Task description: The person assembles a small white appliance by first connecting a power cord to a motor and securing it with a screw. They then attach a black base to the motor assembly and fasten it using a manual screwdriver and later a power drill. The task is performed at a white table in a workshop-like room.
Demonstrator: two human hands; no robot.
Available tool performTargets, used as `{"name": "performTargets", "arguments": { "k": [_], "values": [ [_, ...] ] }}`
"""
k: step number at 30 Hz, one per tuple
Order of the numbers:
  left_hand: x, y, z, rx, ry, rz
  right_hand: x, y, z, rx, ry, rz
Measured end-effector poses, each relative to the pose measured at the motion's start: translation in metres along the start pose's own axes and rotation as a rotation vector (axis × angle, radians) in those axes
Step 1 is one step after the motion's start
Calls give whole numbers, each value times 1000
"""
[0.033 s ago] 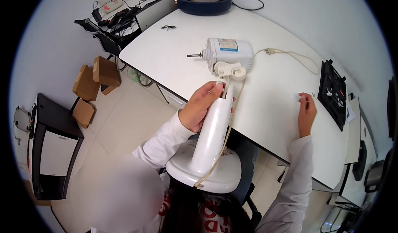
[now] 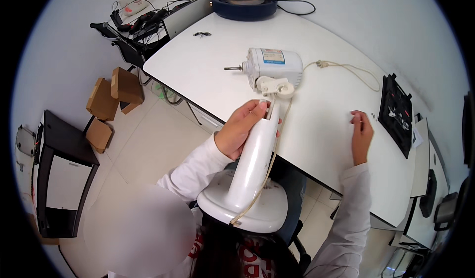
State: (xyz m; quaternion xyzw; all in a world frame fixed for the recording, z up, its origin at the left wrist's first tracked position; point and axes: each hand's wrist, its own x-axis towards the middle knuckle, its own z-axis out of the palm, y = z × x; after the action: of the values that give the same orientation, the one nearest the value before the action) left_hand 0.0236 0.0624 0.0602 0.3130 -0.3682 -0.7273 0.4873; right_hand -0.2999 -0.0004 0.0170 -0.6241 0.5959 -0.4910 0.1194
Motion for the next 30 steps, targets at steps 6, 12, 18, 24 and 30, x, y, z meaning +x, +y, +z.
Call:
{"name": "performTargets", "arguments": {
  "k": [6,12,18,24,30],
  "values": [
    [2,-2,-7,-198,-46,-89,11,-79,80,175,-489,124],
    [-4,3,-15,-238,-48,-130,43,-108,119,484,-778,749],
    [15,9,-15,-227,-122,-91,48,-106,144,915,-747,878],
    [30,43,-20,-219,-121,-307,36,-146,182,1140,-411,925],
    [78,50,-53,-269,-92,-372,104,-32,210,1437,-710,835]
  ]
}}
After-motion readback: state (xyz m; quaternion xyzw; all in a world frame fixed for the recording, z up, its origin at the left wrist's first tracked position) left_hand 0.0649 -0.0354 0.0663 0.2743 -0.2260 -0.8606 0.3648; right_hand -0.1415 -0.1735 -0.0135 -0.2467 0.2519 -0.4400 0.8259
